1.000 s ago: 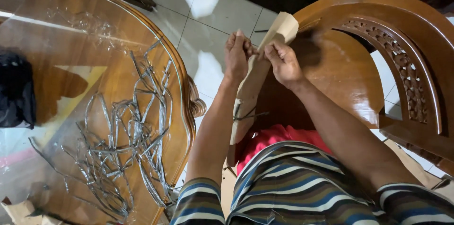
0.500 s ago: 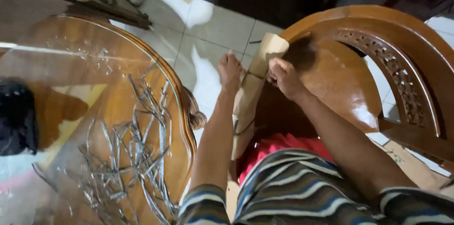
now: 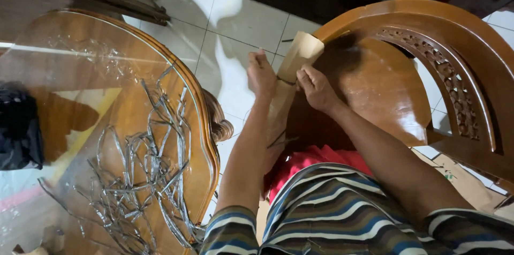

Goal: The person prepares packaging materials by folding pieces of cardboard and securing them with wire ties.

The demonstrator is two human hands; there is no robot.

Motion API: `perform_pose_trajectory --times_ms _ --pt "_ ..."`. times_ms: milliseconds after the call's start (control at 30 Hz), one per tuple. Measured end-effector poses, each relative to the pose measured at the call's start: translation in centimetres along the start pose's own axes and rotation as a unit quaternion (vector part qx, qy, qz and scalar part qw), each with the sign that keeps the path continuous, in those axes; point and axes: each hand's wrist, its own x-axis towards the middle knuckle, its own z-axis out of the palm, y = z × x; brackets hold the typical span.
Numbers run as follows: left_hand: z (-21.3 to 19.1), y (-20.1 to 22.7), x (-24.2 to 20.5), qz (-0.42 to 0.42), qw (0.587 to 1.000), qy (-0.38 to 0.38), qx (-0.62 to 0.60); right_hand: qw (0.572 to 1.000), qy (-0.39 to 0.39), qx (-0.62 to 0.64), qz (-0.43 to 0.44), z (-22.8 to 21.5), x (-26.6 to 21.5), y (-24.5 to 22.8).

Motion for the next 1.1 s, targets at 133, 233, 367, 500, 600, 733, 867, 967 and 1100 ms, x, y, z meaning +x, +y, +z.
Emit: perform_pose_trajectory --times_ms 133,233,367,500,600,733,867,967,1100 --pt "2.0 -2.0 -1.7 0.158 0.906 -0.055 0.390 0.992 0.009 0.110 0.056 -0.3 -0.5 -1.6" --pt "2.6 -5.2 0.7 0.182 0.831 -0.112 0.513 0.978 0.043 0.170 0.116 0.0 -0.2 -2.5" --pt "3.0 -7.6 0.8 0.269 0.765 -0.111 0.574 0.962 0.137 0.135 0.193 2.8 0.9 1.2" --pt "1.7 -6.7 1.4 0.270 0.718 -0.020 0.641 0.968 0.053 0.200 0.140 0.3 -1.1 -1.0" --pt "-0.2 -1.4 2.0 0.089 0.984 0.013 0.155 0.942 0.043 0.299 0.147 0.3 -0.6 -1.6" --pt "-1.6 2.3 -0.1 0.049 0.997 -0.008 -0.052 0.969 0.053 0.219 0.102 0.6 -0.6 -2.6" --pt "-2.4 2.7 -1.2 0.056 0.993 -0.036 -0.092 0.978 0.078 0.183 0.061 1.3 0.3 -2.8" --pt "-2.3 3.8 -0.9 0.025 0.995 -0.038 0.085 0.994 0.082 0.078 0.011 1.9 1.1 0.7" --pt "-2.0 5.8 -2.5 0.081 0.991 -0.069 0.085 0.998 0.046 0.009 -0.041 2.3 1.3 -3.3"
